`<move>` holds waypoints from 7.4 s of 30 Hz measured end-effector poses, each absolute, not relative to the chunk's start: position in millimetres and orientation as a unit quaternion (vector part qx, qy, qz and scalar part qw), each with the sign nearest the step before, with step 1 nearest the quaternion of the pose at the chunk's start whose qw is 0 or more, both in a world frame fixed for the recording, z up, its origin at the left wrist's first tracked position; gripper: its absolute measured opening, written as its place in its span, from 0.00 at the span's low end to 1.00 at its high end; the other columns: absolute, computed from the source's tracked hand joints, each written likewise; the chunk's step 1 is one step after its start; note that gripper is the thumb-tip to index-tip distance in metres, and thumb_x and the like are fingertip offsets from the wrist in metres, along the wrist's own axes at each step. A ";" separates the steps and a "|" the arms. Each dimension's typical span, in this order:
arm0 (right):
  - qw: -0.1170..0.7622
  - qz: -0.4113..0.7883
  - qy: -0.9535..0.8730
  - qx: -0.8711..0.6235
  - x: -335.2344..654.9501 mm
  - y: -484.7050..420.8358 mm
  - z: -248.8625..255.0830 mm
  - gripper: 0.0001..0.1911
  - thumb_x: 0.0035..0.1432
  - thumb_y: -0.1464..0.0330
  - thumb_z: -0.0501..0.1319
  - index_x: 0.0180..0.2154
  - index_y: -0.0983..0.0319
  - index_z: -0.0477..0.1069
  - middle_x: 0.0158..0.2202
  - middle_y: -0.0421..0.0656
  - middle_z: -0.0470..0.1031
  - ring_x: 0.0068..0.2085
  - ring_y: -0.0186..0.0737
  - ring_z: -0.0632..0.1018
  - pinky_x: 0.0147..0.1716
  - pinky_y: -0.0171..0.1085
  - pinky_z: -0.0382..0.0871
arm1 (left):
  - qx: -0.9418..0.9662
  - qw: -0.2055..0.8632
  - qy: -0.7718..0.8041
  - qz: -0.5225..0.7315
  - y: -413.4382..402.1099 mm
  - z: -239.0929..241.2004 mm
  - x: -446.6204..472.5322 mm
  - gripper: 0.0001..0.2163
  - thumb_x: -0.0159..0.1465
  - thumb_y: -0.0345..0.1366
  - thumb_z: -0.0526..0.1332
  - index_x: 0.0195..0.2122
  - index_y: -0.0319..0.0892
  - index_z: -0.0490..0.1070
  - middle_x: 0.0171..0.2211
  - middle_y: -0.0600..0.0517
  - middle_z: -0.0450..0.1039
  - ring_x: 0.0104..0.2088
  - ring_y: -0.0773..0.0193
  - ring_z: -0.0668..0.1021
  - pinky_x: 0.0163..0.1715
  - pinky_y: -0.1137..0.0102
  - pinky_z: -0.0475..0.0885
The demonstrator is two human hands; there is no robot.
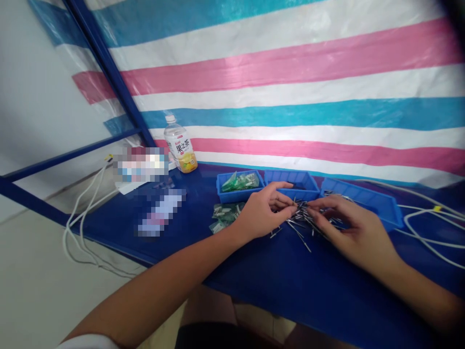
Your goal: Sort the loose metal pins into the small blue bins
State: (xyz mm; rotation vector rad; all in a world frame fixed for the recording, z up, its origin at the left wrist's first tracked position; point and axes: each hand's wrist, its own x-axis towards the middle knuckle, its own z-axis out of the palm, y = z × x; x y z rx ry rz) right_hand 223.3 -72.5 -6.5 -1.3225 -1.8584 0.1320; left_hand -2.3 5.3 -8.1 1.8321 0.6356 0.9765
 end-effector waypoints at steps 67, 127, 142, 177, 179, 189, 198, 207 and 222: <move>0.388 0.155 -0.755 -0.505 224.7 -66.4 -5.4 0.12 0.70 0.58 0.63 0.46 0.55 0.83 0.44 0.47 0.84 0.37 0.43 0.83 0.33 0.39 0.79 | 0.750 0.464 0.235 0.408 1.0 -0.8 -3.4 0.13 0.64 0.35 0.71 0.42 0.43 0.65 0.42 0.46 0.82 0.40 0.60 0.85 0.45 0.61 0.82; 0.507 0.474 -0.480 -0.537 218.6 -65.4 -5.0 0.19 0.66 0.49 0.66 0.37 0.58 0.74 0.25 0.39 0.74 0.22 0.33 0.68 0.20 0.32 0.57 | 0.825 0.262 0.302 0.399 13.3 -6.4 -7.6 0.10 0.69 0.30 0.65 0.50 0.44 0.81 0.46 0.50 0.86 0.46 0.59 0.87 0.53 0.62 0.80; 0.498 0.472 -0.494 -0.535 216.1 -65.8 -3.3 0.18 0.66 0.50 0.67 0.37 0.58 0.73 0.25 0.39 0.75 0.21 0.32 0.69 0.19 0.31 0.59 | 0.785 0.295 0.329 0.435 12.9 4.2 -9.1 0.05 0.68 0.33 0.69 0.41 0.47 0.85 0.42 0.53 0.87 0.42 0.61 0.86 0.44 0.65 0.81; 0.486 0.450 -0.517 -0.543 217.6 -66.7 -5.4 0.18 0.66 0.49 0.67 0.37 0.57 0.76 0.26 0.39 0.74 0.23 0.33 0.69 0.19 0.33 0.60 | 0.837 0.268 0.263 0.399 6.8 -1.1 -4.9 0.14 0.72 0.29 0.61 0.55 0.44 0.80 0.46 0.49 0.86 0.42 0.60 0.83 0.46 0.63 0.81; 0.482 0.411 -0.536 -0.558 217.5 -67.7 -5.5 0.18 0.66 0.49 0.66 0.39 0.56 0.77 0.27 0.40 0.75 0.23 0.34 0.70 0.20 0.34 0.62 | 0.847 0.268 0.240 0.392 7.6 -3.1 -4.0 0.13 0.71 0.28 0.62 0.53 0.43 0.82 0.47 0.49 0.85 0.44 0.60 0.84 0.48 0.63 0.81; 0.396 0.227 -0.687 -0.565 217.3 -67.7 -7.7 0.13 0.66 0.53 0.66 0.43 0.53 0.81 0.42 0.45 0.84 0.35 0.45 0.82 0.33 0.42 0.74 | 0.820 0.348 0.210 0.402 7.2 -9.3 -0.4 0.16 0.66 0.24 0.66 0.54 0.42 0.79 0.48 0.46 0.82 0.45 0.61 0.85 0.52 0.65 0.84; 0.381 0.238 -0.712 -0.541 211.4 -67.3 -1.1 0.05 0.63 0.62 0.65 0.34 0.55 0.76 0.34 0.41 0.80 0.30 0.40 0.75 0.31 0.39 0.69 | 0.806 0.405 0.198 0.384 3.0 -8.4 1.3 0.19 0.65 0.22 0.65 0.56 0.41 0.78 0.48 0.45 0.81 0.45 0.62 0.86 0.50 0.66 0.85; 0.428 0.251 -0.694 -0.522 220.1 -64.3 -8.0 0.17 0.61 0.69 0.66 0.50 0.52 0.68 0.34 0.38 0.75 0.31 0.40 0.74 0.31 0.40 0.69 | 0.840 0.323 0.171 0.401 3.2 -4.6 1.5 0.17 0.68 0.30 0.66 0.57 0.40 0.76 0.54 0.43 0.79 0.50 0.59 0.84 0.50 0.65 0.84; 0.424 0.077 -0.751 -0.501 226.0 -61.0 -2.3 0.05 0.67 0.63 0.65 0.41 0.57 0.77 0.35 0.43 0.80 0.31 0.39 0.76 0.31 0.40 0.71 | 0.859 0.266 0.244 0.364 -4.2 0.5 0.3 0.17 0.74 0.38 0.60 0.62 0.42 0.76 0.42 0.49 0.87 0.31 0.63 0.85 0.39 0.68 0.81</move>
